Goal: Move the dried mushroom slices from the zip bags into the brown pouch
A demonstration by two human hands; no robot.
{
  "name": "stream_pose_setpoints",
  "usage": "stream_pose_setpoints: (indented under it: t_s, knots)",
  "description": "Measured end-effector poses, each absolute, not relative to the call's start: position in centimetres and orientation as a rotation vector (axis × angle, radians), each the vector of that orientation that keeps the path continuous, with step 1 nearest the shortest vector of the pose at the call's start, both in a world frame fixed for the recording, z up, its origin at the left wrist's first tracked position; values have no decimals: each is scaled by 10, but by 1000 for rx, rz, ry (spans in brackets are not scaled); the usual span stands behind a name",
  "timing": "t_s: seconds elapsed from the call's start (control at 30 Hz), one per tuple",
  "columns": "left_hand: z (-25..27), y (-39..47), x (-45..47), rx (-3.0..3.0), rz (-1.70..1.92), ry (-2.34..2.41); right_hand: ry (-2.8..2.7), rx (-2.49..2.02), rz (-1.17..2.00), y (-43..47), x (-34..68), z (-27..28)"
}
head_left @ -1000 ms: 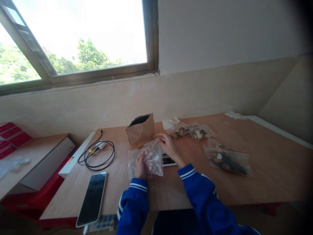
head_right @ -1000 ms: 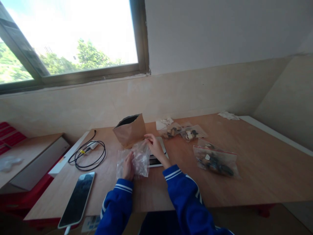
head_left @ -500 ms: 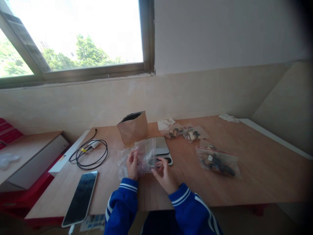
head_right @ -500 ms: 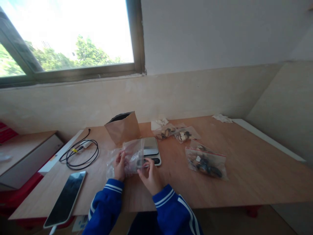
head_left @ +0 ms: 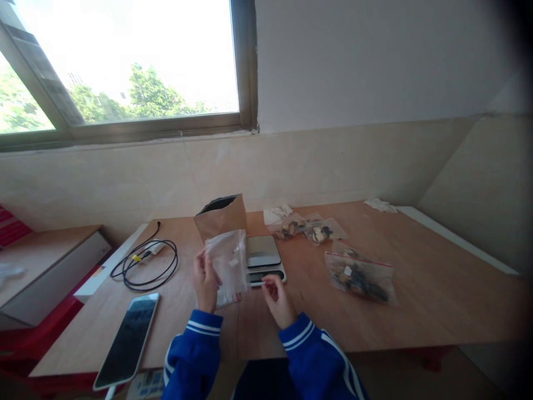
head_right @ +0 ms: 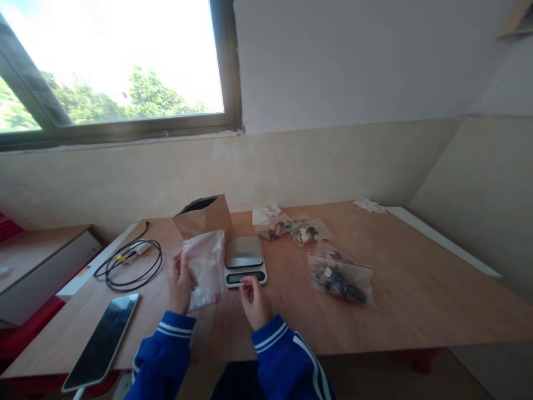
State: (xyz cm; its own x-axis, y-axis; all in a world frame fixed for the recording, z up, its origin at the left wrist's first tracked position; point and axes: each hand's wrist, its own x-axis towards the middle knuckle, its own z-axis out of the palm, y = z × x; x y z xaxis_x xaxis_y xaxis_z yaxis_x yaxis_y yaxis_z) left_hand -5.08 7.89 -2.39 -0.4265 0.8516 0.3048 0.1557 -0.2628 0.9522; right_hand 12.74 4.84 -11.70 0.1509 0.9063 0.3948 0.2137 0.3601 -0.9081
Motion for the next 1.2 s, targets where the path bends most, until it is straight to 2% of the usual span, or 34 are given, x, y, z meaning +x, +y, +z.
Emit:
stream_pose_setpoints:
  t_s: [0.13,0.23,0.43,0.6,0.77,0.97,1.07,1.2]
  knots:
    - [-25,70,-80,1006,1802,1678,-1369,-1126,704,46,130,-115]
    - [-45,69,-93,1010,1639,1815,-1422,-1149,733,45,133,-115]
    - [-84,73,-100,1677,1323,2082,-1496,-1138,746,47,135,-117]
    - [-72,64,-87,1917,1019,2413,-1481,-1146,694,45,133,-112]
    - [-67,62,-71,2101,928,2300,-1469,-1242,447,44,139,-107]
    - [-93,69,-69,2162,671,2108,-1271,-1569,-52,41,172,-119]
    - [-99,72,-75,2185,707,2017,-1156,-1780,-253,37,197,-129]
    - [-92,75,-86,2091,899,1801,-1057,-1923,-337,35,221,-140]
